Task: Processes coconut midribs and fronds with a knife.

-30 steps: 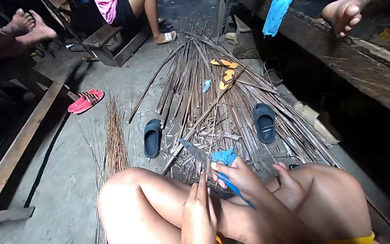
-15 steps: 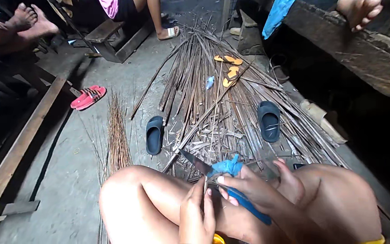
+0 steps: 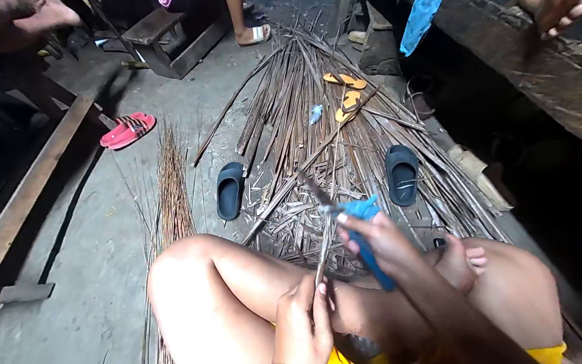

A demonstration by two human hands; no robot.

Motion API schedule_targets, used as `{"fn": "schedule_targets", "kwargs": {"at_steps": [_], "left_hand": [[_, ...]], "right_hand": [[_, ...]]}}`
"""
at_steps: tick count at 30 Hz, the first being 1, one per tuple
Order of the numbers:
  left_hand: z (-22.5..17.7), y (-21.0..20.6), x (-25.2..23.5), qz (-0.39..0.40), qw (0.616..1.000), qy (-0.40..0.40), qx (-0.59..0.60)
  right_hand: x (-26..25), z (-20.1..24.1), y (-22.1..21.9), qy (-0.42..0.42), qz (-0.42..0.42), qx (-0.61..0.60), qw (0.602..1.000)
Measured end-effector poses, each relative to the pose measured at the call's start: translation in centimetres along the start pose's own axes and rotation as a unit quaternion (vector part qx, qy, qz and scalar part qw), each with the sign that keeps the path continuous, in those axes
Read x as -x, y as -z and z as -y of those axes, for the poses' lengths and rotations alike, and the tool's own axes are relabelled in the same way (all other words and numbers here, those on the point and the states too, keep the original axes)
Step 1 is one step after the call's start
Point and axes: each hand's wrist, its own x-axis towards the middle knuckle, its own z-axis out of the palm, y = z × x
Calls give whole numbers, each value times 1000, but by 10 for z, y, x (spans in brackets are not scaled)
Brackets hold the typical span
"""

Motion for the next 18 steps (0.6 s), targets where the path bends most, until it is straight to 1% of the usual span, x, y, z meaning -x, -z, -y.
{"fn": "schedule_targets", "kwargs": {"at_steps": [1,2,4,6,8,10,12,18], "left_hand": [[0,0,1,1,1000,1,-8],[2,-1,1,-3,1000,1,-20],[5,-3,-3,-24,998,-4,-50],[6,-4,-6,-44,997,-17,-65],[6,-3,-7,-56,996,-30,-66],[7,-4,-6,-63,995,-42,-68],[9,-5,-5,-65,994,-52,-67],[4,-9,-2,-83,986,-67,-129]], "right_hand": [[-5,7,6,0,-21,6,1000],[-6,12,11,-5,-16,16,1000],[4,13,14,-31,58,55,996],[17,2,9,-75,134,56,987],[24,-10,2,-106,172,16,979],[28,-19,-3,-116,190,-19,975],[28,-24,-6,-114,183,-33,976],[25,-22,-18,-87,83,-48,992]]}}
